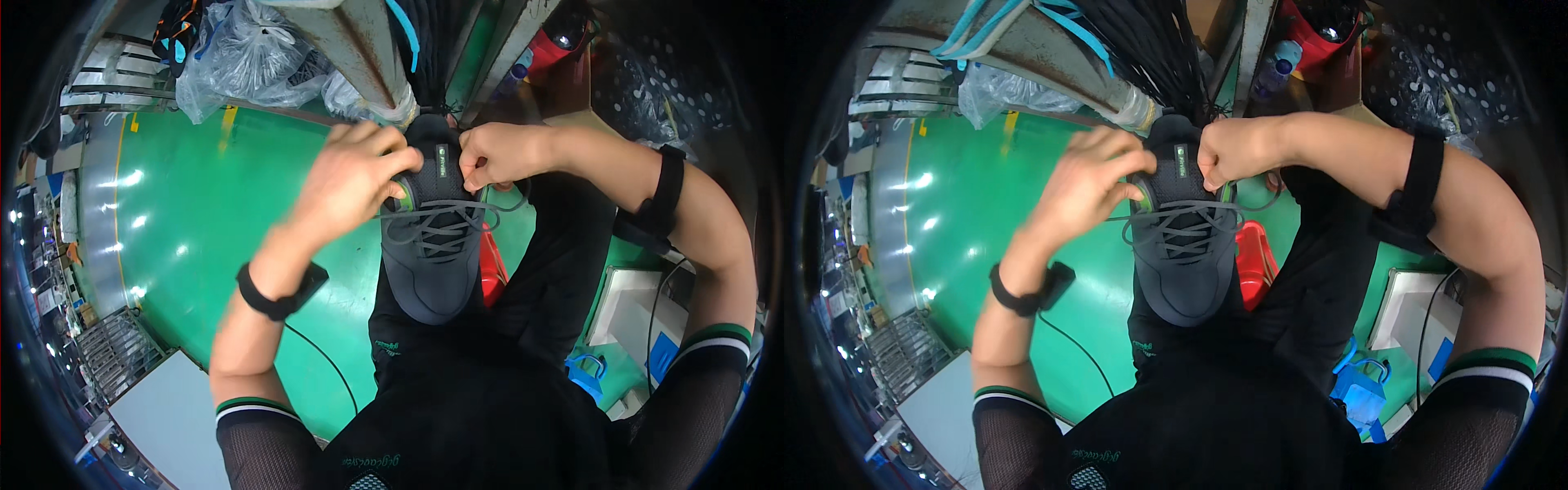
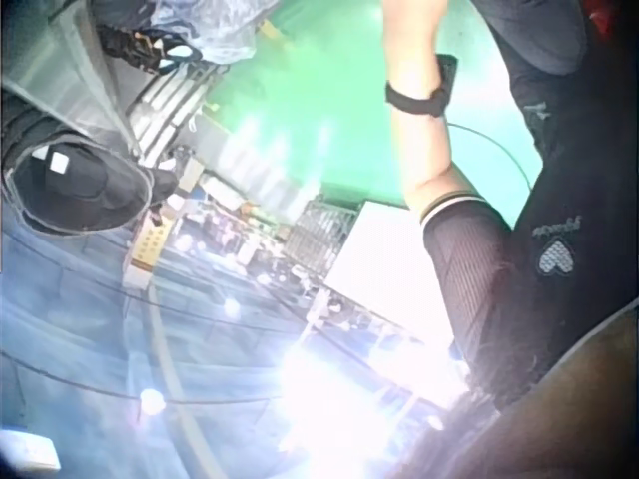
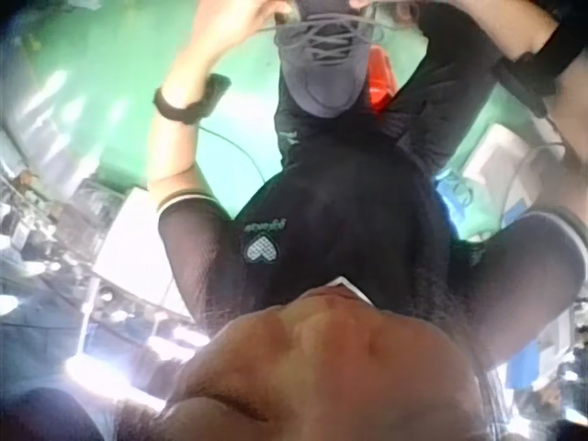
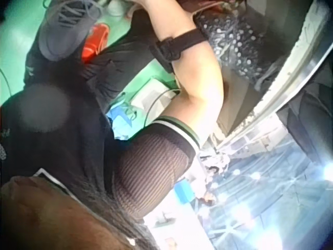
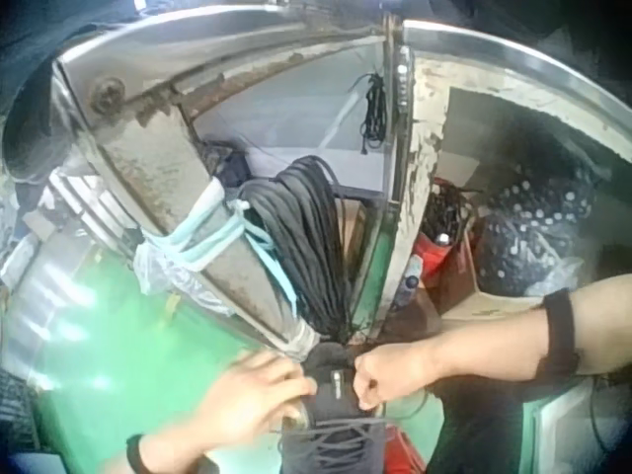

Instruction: Lacing a shoe and adjusting the tongue in a shoe manufacturing facility.

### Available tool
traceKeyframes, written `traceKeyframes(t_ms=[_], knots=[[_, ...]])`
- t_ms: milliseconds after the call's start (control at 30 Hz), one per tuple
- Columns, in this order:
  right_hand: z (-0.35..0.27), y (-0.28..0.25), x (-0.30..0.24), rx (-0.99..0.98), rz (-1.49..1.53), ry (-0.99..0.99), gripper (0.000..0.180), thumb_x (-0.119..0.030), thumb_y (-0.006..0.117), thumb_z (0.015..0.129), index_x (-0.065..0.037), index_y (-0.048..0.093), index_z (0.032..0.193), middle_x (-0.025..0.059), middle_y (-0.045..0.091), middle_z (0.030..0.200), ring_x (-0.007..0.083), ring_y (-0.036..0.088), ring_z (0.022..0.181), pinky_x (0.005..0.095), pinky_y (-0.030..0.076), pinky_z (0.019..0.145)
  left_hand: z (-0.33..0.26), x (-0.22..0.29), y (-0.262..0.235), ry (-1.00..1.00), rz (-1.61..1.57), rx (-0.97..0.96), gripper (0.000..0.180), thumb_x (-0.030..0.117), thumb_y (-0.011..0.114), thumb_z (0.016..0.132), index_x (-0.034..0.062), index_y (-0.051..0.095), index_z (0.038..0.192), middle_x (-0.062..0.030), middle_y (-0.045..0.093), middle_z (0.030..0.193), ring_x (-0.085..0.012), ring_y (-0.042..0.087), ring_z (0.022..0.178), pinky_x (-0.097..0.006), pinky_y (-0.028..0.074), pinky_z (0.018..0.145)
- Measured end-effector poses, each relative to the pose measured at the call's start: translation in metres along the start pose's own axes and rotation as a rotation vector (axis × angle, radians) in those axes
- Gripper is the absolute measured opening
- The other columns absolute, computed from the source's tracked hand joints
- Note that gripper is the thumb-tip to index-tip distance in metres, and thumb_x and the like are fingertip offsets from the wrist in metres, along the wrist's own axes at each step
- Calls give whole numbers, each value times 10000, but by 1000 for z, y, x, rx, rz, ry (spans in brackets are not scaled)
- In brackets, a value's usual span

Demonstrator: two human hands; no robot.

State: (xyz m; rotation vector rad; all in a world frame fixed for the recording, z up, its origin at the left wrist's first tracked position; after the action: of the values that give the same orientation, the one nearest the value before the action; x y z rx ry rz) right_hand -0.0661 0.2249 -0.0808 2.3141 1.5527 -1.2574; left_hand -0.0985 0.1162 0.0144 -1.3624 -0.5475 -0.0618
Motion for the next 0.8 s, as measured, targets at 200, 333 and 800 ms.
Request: traceKeyframes(t_ms=[200, 333, 800], knots=[[-26, -25, -47, 670, 352, -402, 95, -120, 649, 842, -50, 675, 785, 70, 568, 836, 243, 575, 844, 350, 451, 759, -5, -33, 23, -37, -450, -196, 279, 47, 749, 689, 69, 596, 921, -55, 545, 880, -267, 540, 889, -380, 443, 754], [-30, -4, -72, 975, -162, -466, 45, -111, 702, 759, -119, 663, 737, 3, 549, 840, 233, 513, 902, 387, 383, 782, -19, -39, 20, -107, -506, -49, 247, 43, 742, 706, 56, 606, 912, -60, 540, 858, -251, 549, 824, -355, 446, 697], [-58, 8, 88, 1034, 634, -130, 268, -239, 600, 951, -46, 636, 1134, 53, 516, 1109, 94, 552, 867, 243, 460, 751, -104, -111, 114, -954, -1296, 104, 859, 684, 430, 905, 44, 336, 1469, -158, 349, 1509, -273, 284, 1415, -450, 234, 1140]])
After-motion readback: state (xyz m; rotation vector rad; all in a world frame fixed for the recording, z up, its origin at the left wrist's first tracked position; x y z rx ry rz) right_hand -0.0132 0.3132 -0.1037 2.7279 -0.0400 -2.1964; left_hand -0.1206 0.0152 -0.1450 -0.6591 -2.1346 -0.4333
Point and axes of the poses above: each hand's wrist, its own z-axis towards the middle knuckle, its own y-axis out of the palm, x = y × z, the point moved 9 cm from there along z, towards the middle knuckle
